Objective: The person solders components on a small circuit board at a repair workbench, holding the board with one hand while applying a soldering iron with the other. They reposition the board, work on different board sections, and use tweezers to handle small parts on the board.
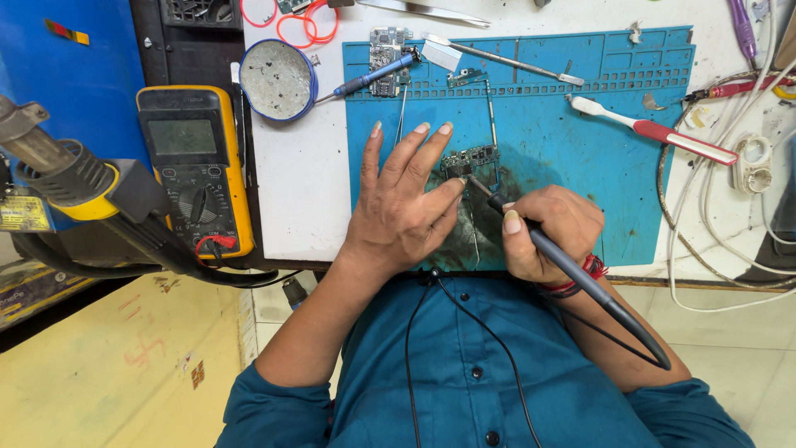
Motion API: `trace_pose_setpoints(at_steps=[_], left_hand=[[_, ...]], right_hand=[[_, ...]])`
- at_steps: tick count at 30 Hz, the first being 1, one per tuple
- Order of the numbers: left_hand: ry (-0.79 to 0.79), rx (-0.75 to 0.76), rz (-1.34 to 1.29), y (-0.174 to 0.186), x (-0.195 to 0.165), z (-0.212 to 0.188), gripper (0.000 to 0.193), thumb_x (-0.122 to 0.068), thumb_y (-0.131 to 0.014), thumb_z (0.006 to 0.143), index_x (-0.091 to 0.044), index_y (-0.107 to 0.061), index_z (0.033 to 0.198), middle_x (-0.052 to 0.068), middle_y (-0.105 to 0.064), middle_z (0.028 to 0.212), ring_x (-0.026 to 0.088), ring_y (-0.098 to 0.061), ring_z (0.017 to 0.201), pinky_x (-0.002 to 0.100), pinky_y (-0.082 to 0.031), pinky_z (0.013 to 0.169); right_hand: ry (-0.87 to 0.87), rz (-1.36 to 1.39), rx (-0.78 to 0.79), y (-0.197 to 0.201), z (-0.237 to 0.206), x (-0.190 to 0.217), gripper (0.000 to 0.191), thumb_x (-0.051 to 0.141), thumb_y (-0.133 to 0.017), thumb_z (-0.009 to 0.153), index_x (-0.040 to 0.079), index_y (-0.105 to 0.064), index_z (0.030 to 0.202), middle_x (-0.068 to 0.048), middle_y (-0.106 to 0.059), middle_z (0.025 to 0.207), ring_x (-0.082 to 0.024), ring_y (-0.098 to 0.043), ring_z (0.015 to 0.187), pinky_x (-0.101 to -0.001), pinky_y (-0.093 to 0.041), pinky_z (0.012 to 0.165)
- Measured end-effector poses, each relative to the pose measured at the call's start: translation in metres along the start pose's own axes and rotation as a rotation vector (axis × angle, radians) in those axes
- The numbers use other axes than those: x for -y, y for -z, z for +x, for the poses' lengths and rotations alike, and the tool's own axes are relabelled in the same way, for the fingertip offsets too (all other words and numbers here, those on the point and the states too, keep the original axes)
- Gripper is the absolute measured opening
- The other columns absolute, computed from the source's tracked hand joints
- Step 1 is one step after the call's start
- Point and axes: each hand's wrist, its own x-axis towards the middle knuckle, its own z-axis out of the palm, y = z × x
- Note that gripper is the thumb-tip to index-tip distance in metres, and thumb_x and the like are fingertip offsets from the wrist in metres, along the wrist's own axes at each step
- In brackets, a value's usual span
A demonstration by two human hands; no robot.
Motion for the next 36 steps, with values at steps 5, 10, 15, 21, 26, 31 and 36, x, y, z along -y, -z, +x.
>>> trace_pose_setpoints(at_steps=[5, 10, 15, 21, 26, 31, 36], left_hand=[[0.002, -0.004, 0.002, -0.0004, 0.0002, 0.0003, 0.016, -0.027, -0.076, 0.095, -0.017, -0.076, 0.107, 0.013, -0.047, 0.157, 0.031, -0.042, 0.146, 0.061, -0.018, 0.128], [0.000, -0.006, 0.009, -0.0007, 0.0006, 0.0001, 0.015, -0.028, -0.076, 0.096, -0.018, -0.076, 0.108, 0.013, -0.047, 0.157, 0.031, -0.042, 0.147, 0.060, -0.017, 0.128], [0.004, -0.002, 0.002, -0.0010, 0.0014, 0.0004, 0.015, -0.028, -0.076, 0.095, -0.018, -0.076, 0.107, 0.013, -0.047, 0.157, 0.030, -0.042, 0.147, 0.060, -0.017, 0.129], [0.003, -0.004, -0.001, -0.0006, 0.0016, 0.0002, 0.015, -0.028, -0.076, 0.095, -0.018, -0.076, 0.107, 0.013, -0.047, 0.157, 0.031, -0.042, 0.147, 0.060, -0.017, 0.128], [0.000, -0.008, 0.000, -0.0006, 0.0019, 0.0016, 0.016, -0.027, -0.076, 0.095, -0.018, -0.076, 0.107, 0.013, -0.047, 0.157, 0.031, -0.043, 0.146, 0.060, -0.017, 0.128], [0.000, -0.001, 0.001, -0.0002, 0.0019, 0.0022, 0.017, -0.027, -0.076, 0.094, -0.017, -0.076, 0.108, 0.013, -0.047, 0.157, 0.031, -0.043, 0.146, 0.060, -0.017, 0.128], [0.002, 0.000, -0.004, 0.0005, 0.0017, 0.0026, 0.016, -0.027, -0.076, 0.095, -0.017, -0.076, 0.107, 0.013, -0.047, 0.157, 0.031, -0.042, 0.147, 0.061, -0.017, 0.128]], right_hand=[[0.006, 0.014, -0.004, -0.0004, 0.0006, -0.0006, 0.012, 0.010, -0.065, 0.098, 0.003, -0.059, 0.091, -0.011, -0.066, 0.076, -0.026, -0.064, 0.064, -0.0344, -0.049, 0.056], [0.003, 0.018, -0.008, 0.0000, 0.0013, 0.0001, 0.012, 0.010, -0.065, 0.098, 0.003, -0.059, 0.091, -0.011, -0.066, 0.076, -0.026, -0.064, 0.063, -0.0343, -0.049, 0.056], [-0.001, -0.001, -0.005, -0.0004, 0.0026, 0.0003, 0.012, 0.010, -0.066, 0.097, 0.003, -0.059, 0.090, -0.011, -0.065, 0.074, -0.027, -0.064, 0.063, -0.0346, -0.049, 0.055], [0.003, 0.012, -0.010, -0.0008, 0.0021, -0.0001, 0.012, 0.010, -0.065, 0.098, 0.003, -0.059, 0.091, -0.012, -0.066, 0.076, -0.026, -0.064, 0.063, -0.0344, -0.049, 0.056], [0.012, -0.001, -0.005, -0.0003, 0.0025, -0.0009, 0.012, 0.010, -0.065, 0.098, 0.003, -0.059, 0.091, -0.012, -0.066, 0.076, -0.027, -0.064, 0.063, -0.0348, -0.049, 0.055], [0.004, -0.011, -0.011, -0.0001, 0.0030, -0.0008, 0.012, 0.011, -0.066, 0.097, 0.003, -0.059, 0.090, -0.012, -0.064, 0.075, -0.027, -0.063, 0.062, -0.0353, -0.048, 0.055], [0.000, 0.014, 0.003, 0.0003, 0.0038, 0.0001, 0.012, 0.010, -0.066, 0.098, 0.003, -0.059, 0.090, -0.012, -0.065, 0.075, -0.027, -0.063, 0.063, -0.0349, -0.049, 0.055]])
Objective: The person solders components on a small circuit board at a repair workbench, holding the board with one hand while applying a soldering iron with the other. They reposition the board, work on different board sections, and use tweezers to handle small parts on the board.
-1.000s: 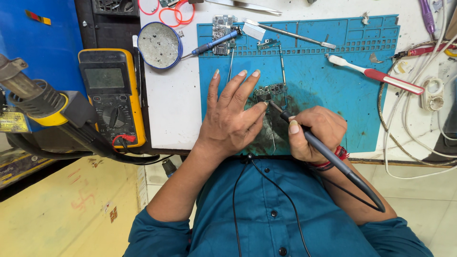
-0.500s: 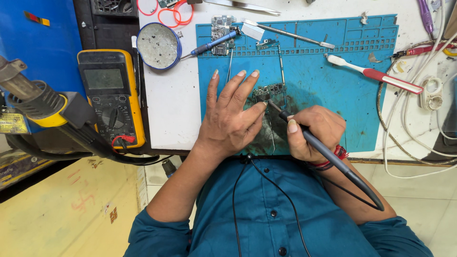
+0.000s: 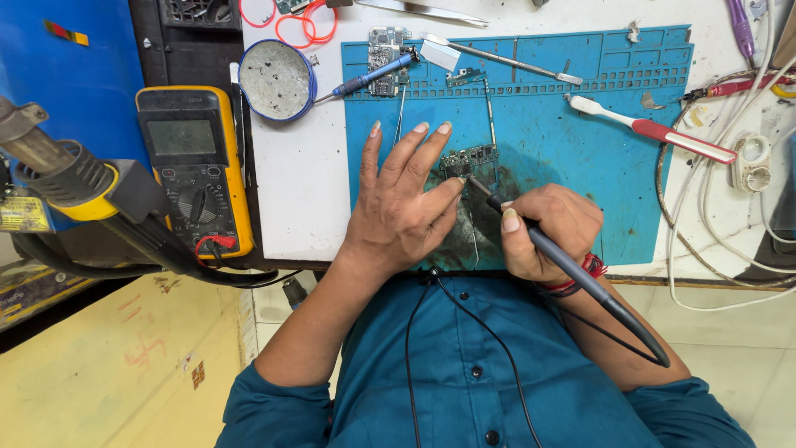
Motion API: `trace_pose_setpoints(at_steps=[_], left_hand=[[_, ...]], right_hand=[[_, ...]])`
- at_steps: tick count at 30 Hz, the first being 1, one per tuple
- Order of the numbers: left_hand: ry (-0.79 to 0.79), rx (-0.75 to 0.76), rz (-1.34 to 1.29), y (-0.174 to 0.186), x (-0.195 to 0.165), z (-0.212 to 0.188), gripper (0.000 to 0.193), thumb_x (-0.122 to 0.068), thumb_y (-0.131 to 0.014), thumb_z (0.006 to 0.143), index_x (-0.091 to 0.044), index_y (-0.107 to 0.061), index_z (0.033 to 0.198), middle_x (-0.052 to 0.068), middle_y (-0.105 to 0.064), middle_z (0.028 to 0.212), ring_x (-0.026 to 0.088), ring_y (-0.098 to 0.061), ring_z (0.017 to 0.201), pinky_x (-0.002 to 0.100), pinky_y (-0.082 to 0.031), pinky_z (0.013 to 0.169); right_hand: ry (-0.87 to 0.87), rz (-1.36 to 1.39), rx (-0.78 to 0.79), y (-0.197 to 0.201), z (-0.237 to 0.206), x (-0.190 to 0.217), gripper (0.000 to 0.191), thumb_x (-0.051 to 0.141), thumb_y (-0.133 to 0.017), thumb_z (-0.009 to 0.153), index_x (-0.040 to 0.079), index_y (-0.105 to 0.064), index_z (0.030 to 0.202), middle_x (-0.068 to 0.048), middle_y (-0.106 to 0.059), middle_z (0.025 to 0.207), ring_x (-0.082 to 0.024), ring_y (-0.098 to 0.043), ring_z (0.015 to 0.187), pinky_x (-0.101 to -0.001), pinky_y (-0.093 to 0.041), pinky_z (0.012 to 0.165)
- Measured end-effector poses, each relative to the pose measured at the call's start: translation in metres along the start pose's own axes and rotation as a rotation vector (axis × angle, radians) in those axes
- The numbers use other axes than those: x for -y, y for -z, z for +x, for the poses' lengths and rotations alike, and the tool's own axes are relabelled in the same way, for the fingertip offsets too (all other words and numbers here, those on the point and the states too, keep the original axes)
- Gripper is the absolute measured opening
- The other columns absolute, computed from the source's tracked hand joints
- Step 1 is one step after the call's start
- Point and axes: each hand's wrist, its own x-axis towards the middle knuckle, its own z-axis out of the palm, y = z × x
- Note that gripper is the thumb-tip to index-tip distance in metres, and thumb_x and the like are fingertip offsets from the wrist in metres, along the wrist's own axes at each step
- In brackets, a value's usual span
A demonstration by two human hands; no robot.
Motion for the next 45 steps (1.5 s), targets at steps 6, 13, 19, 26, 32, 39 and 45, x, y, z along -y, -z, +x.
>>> trace_pose_setpoints(at_steps=[6, 13, 19, 26, 32, 39, 45], left_hand=[[0.003, -0.001, -0.003, 0.001, -0.002, 0.000, 0.015, -0.027, -0.076, 0.095, -0.017, -0.076, 0.106, 0.013, -0.047, 0.157, 0.031, -0.042, 0.147, 0.061, -0.017, 0.128], [-0.016, -0.004, 0.016, 0.003, -0.004, -0.001, 0.016, -0.027, -0.075, 0.095, -0.016, -0.074, 0.107, 0.013, -0.048, 0.156, 0.031, -0.043, 0.146, 0.061, -0.016, 0.128], [0.111, -0.066, 0.083, 0.004, -0.016, -0.003, 0.049, -0.050, -0.080, 0.090, -0.007, -0.073, 0.111, 0.019, -0.048, 0.153, 0.036, -0.041, 0.144, 0.065, -0.010, 0.123], [0.103, -0.035, 0.119, 0.001, -0.027, 0.005, 0.038, -0.034, -0.075, 0.093, -0.011, -0.074, 0.124, 0.019, -0.046, 0.156, 0.034, -0.039, 0.145, 0.065, -0.006, 0.125], [0.072, 0.007, 0.125, 0.004, -0.021, 0.003, 0.042, -0.022, -0.070, 0.090, -0.017, -0.073, 0.132, 0.015, -0.045, 0.159, 0.031, -0.039, 0.148, 0.064, -0.005, 0.127], [0.155, -0.033, 0.014, 0.005, -0.017, -0.002, 0.059, -0.043, -0.077, 0.085, -0.008, -0.069, 0.131, 0.019, -0.040, 0.160, 0.034, -0.035, 0.149, 0.068, -0.003, 0.124], [0.194, -0.023, 0.014, 0.003, -0.010, 0.001, 0.056, -0.045, -0.076, 0.083, -0.010, -0.070, 0.127, 0.019, -0.038, 0.162, 0.033, -0.032, 0.152, 0.070, -0.002, 0.125]], right_hand=[[-0.001, 0.002, -0.015, 0.000, 0.000, -0.001, 0.012, 0.010, -0.065, 0.097, 0.003, -0.059, 0.089, -0.011, -0.064, 0.074, -0.026, -0.063, 0.061, -0.0345, -0.048, 0.054], [-0.119, 0.019, -0.117, 0.001, -0.013, -0.003, 0.012, 0.015, -0.063, 0.100, 0.003, -0.063, 0.098, -0.014, -0.067, 0.085, -0.023, -0.061, 0.066, -0.0322, -0.046, 0.057], [-0.173, 0.173, -0.289, -0.005, -0.022, -0.005, 0.028, 0.024, -0.070, 0.108, 0.003, -0.056, 0.121, -0.014, -0.064, 0.105, -0.021, -0.063, 0.082, -0.0309, -0.050, 0.074], [-0.127, -0.009, -0.271, 0.000, -0.022, -0.005, 0.026, 0.023, -0.073, 0.108, 0.004, -0.060, 0.120, -0.015, -0.065, 0.101, -0.023, -0.061, 0.080, -0.0315, -0.048, 0.069], [-0.155, 0.153, -0.211, 0.009, -0.018, 0.004, 0.020, 0.019, -0.063, 0.108, 0.001, -0.061, 0.116, -0.013, -0.067, 0.094, -0.020, -0.063, 0.066, -0.0288, -0.048, 0.061], [0.025, 0.046, -0.089, 0.008, 0.001, 0.007, 0.014, 0.014, -0.064, 0.099, 0.001, -0.061, 0.096, -0.014, -0.068, 0.083, -0.026, -0.064, 0.067, -0.0334, -0.049, 0.059], [0.047, 0.052, -0.037, -0.003, 0.011, 0.003, 0.013, 0.013, -0.064, 0.097, 0.002, -0.060, 0.090, -0.013, -0.067, 0.078, -0.027, -0.062, 0.064, -0.0347, -0.048, 0.057]])
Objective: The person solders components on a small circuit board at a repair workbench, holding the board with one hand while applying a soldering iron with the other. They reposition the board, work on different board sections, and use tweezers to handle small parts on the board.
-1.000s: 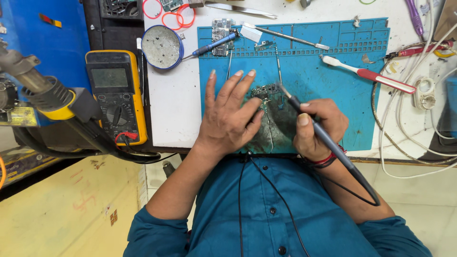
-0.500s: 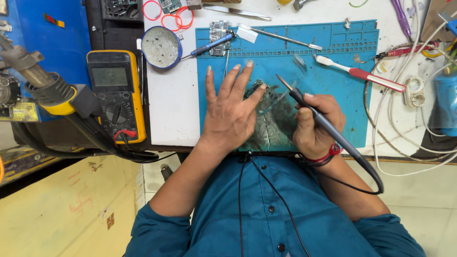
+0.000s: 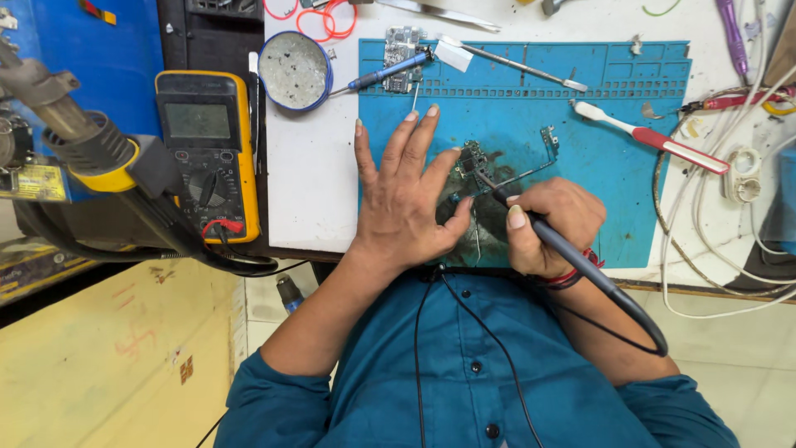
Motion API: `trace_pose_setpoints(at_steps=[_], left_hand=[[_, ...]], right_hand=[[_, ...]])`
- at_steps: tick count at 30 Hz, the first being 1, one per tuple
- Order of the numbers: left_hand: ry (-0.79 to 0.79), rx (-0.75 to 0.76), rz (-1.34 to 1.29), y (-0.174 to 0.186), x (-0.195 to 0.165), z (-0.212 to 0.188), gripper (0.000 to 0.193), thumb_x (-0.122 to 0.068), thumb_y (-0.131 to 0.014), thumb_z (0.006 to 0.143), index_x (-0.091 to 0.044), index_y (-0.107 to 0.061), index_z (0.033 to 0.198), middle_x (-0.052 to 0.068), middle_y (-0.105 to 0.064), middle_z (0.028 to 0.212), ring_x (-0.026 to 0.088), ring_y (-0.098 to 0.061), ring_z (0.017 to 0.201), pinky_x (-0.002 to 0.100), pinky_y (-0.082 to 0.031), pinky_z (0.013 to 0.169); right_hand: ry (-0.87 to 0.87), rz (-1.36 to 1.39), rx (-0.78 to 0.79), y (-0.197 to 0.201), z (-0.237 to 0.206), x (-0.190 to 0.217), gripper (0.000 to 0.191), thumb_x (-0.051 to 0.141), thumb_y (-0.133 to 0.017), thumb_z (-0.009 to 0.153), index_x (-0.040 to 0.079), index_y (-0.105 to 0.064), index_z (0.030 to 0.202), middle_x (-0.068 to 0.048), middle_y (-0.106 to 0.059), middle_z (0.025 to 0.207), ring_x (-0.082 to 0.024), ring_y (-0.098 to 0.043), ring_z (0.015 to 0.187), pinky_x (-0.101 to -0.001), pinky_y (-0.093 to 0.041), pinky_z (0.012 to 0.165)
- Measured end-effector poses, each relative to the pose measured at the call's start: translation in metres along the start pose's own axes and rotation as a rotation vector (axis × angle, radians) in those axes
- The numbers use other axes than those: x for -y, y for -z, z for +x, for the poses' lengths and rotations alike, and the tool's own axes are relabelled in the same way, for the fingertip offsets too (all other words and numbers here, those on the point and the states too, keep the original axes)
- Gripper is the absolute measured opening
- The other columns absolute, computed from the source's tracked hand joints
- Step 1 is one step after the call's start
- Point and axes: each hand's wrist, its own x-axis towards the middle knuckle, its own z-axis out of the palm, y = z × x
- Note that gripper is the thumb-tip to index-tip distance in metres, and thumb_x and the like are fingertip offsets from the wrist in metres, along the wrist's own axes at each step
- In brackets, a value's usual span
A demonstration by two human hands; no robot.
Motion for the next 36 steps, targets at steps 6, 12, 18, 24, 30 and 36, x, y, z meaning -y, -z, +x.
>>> trace_pose_setpoints(at_steps=[6, 12, 18, 24, 30, 36], left_hand=[[0.005, 0.015, -0.022, -0.001, 0.006, 0.004, 0.053, -0.045, -0.075, 0.081, -0.007, -0.070, 0.118, 0.020, -0.035, 0.163, 0.034, -0.030, 0.153, 0.070, 0.000, 0.125], [0.013, 0.022, -0.018, -0.002, 0.010, 0.007, 0.053, -0.047, -0.074, 0.082, -0.007, -0.069, 0.117, 0.020, -0.033, 0.164, 0.034, -0.029, 0.154, 0.071, -0.001, 0.125], [0.019, 0.030, -0.019, -0.004, 0.012, 0.009, 0.054, -0.047, -0.074, 0.081, -0.007, -0.069, 0.117, 0.021, -0.033, 0.164, 0.035, -0.028, 0.154, 0.071, 0.000, 0.125], [0.022, 0.028, -0.019, -0.005, 0.012, 0.010, 0.054, -0.047, -0.074, 0.082, -0.007, -0.069, 0.117, 0.021, -0.034, 0.164, 0.035, -0.029, 0.153, 0.071, 0.000, 0.125], [0.013, 0.025, -0.022, -0.006, 0.012, 0.011, 0.054, -0.047, -0.074, 0.082, -0.006, -0.068, 0.118, 0.022, -0.034, 0.163, 0.036, -0.029, 0.153, 0.070, 0.000, 0.125], [0.003, 0.027, -0.019, -0.004, 0.012, 0.011, 0.057, -0.049, -0.075, 0.081, -0.006, -0.068, 0.119, 0.022, -0.034, 0.163, 0.036, -0.029, 0.153, 0.070, 0.000, 0.125]], right_hand=[[0.014, 0.006, 0.035, -0.004, 0.002, -0.008, 0.012, 0.012, -0.064, 0.095, 0.004, -0.059, 0.088, -0.011, -0.065, 0.075, -0.027, -0.062, 0.062, -0.0355, -0.047, 0.056], [0.007, 0.006, 0.076, -0.005, 0.004, -0.010, 0.013, 0.013, -0.064, 0.095, 0.004, -0.057, 0.088, -0.009, -0.067, 0.077, -0.026, -0.063, 0.062, -0.0351, -0.048, 0.056], [0.003, 0.004, 0.083, -0.008, 0.007, -0.012, 0.013, 0.013, -0.065, 0.095, 0.005, -0.057, 0.089, -0.009, -0.068, 0.077, -0.026, -0.063, 0.062, -0.0352, -0.048, 0.056], [0.002, -0.007, 0.099, -0.007, 0.008, -0.012, 0.013, 0.013, -0.065, 0.095, 0.005, -0.057, 0.089, -0.009, -0.068, 0.077, -0.026, -0.063, 0.062, -0.0355, -0.048, 0.056], [0.010, -0.013, 0.104, -0.006, 0.009, -0.012, 0.014, 0.013, -0.065, 0.095, 0.005, -0.056, 0.089, -0.009, -0.068, 0.077, -0.025, -0.062, 0.062, -0.0357, -0.048, 0.056], [0.014, -0.011, 0.104, -0.006, 0.010, -0.011, 0.013, 0.013, -0.065, 0.095, 0.004, -0.057, 0.088, -0.009, -0.067, 0.076, -0.026, -0.062, 0.061, -0.0368, -0.048, 0.057]])
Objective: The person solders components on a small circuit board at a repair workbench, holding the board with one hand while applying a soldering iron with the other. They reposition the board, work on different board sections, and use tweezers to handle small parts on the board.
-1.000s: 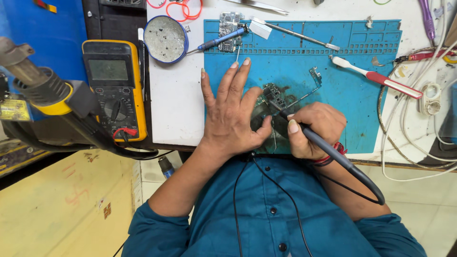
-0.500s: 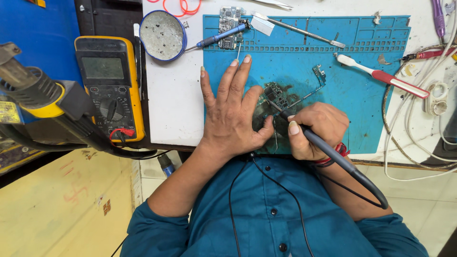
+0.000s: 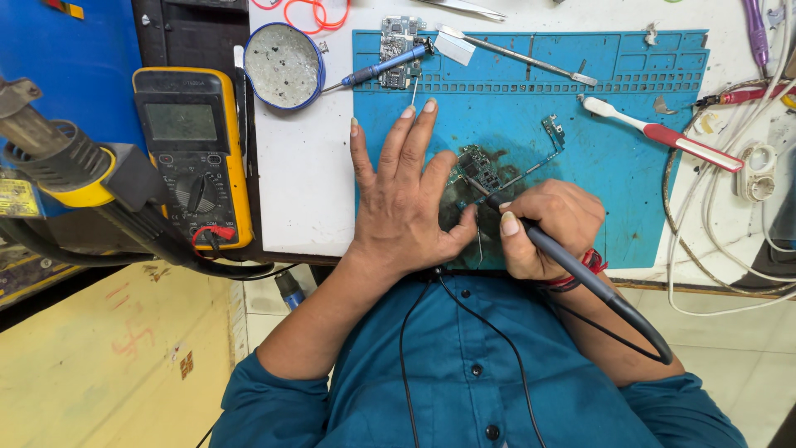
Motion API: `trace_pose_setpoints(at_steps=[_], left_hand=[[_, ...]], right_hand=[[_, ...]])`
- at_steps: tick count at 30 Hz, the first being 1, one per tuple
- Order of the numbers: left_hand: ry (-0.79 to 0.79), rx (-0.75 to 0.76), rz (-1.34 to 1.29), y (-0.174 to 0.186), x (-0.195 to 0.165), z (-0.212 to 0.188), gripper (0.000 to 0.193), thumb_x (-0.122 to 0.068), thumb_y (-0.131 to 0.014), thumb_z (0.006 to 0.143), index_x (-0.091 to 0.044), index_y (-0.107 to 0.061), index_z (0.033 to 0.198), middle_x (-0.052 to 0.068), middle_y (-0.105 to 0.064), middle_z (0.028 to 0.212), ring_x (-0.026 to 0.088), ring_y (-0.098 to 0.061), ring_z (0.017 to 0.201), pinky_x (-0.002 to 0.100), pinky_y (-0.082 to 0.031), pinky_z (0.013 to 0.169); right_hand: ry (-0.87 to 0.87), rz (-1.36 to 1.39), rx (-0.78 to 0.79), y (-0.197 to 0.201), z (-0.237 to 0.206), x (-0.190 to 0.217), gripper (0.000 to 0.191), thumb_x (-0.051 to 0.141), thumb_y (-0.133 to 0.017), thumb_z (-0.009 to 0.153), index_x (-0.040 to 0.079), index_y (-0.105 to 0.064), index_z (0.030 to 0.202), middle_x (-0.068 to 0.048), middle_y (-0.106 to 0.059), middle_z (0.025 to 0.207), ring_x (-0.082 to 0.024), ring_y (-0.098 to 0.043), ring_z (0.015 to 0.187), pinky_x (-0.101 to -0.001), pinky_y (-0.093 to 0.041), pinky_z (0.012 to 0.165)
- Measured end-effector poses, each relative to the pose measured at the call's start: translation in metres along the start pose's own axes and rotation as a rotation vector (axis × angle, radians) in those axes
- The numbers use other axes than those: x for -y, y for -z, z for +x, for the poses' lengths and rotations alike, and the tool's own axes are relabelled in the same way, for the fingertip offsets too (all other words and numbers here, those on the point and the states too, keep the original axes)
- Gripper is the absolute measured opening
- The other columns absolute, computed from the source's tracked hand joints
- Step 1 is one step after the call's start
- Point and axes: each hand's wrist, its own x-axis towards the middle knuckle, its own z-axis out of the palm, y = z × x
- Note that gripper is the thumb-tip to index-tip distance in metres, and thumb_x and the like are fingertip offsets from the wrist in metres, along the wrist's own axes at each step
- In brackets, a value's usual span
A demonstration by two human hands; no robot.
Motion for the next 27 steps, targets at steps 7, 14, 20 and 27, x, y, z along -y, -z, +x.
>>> trace_pose_setpoints(at_steps=[7, 14, 20, 27], left_hand=[[0.015, 0.015, 0.001, 0.0004, -0.0017, 0.0010, 0.059, -0.050, -0.076, 0.078, -0.006, -0.068, 0.118, 0.022, -0.034, 0.163, 0.036, -0.029, 0.153, 0.071, 0.000, 0.124], [0.020, 0.016, -0.005, -0.0001, -0.0012, 0.0023, 0.059, -0.050, -0.076, 0.078, -0.007, -0.068, 0.118, 0.022, -0.034, 0.162, 0.036, -0.029, 0.153, 0.070, 0.000, 0.125], [0.018, 0.020, 0.009, -0.0002, -0.0008, 0.0027, 0.059, -0.050, -0.076, 0.078, -0.007, -0.068, 0.118, 0.023, -0.034, 0.162, 0.037, -0.028, 0.153, 0.071, 0.000, 0.124], [0.013, 0.012, 0.004, 0.0004, -0.0007, 0.0041, 0.059, -0.050, -0.076, 0.078, -0.007, -0.068, 0.118, 0.023, -0.034, 0.162, 0.037, -0.028, 0.153, 0.071, 0.000, 0.124]], right_hand=[[0.007, 0.013, -0.002, 0.0011, 0.0007, 0.0001, 0.013, 0.012, -0.064, 0.094, 0.004, -0.056, 0.089, -0.010, -0.067, 0.076, -0.026, -0.063, 0.062, -0.0383, -0.049, 0.060], [0.008, 0.003, -0.019, 0.0002, 0.0018, -0.0010, 0.013, 0.012, -0.065, 0.093, 0.004, -0.057, 0.087, -0.010, -0.067, 0.074, -0.026, -0.062, 0.061, -0.0384, -0.048, 0.060], [0.019, 0.014, -0.025, 0.0000, 0.0034, -0.0008, 0.013, 0.012, -0.065, 0.095, 0.004, -0.057, 0.088, -0.010, -0.067, 0.075, -0.027, -0.063, 0.062, -0.0359, -0.049, 0.056], [0.005, 0.004, -0.020, 0.0007, 0.0046, -0.0003, 0.013, 0.012, -0.065, 0.094, 0.004, -0.058, 0.087, -0.010, -0.066, 0.075, -0.026, -0.062, 0.061, -0.0368, -0.048, 0.057]])
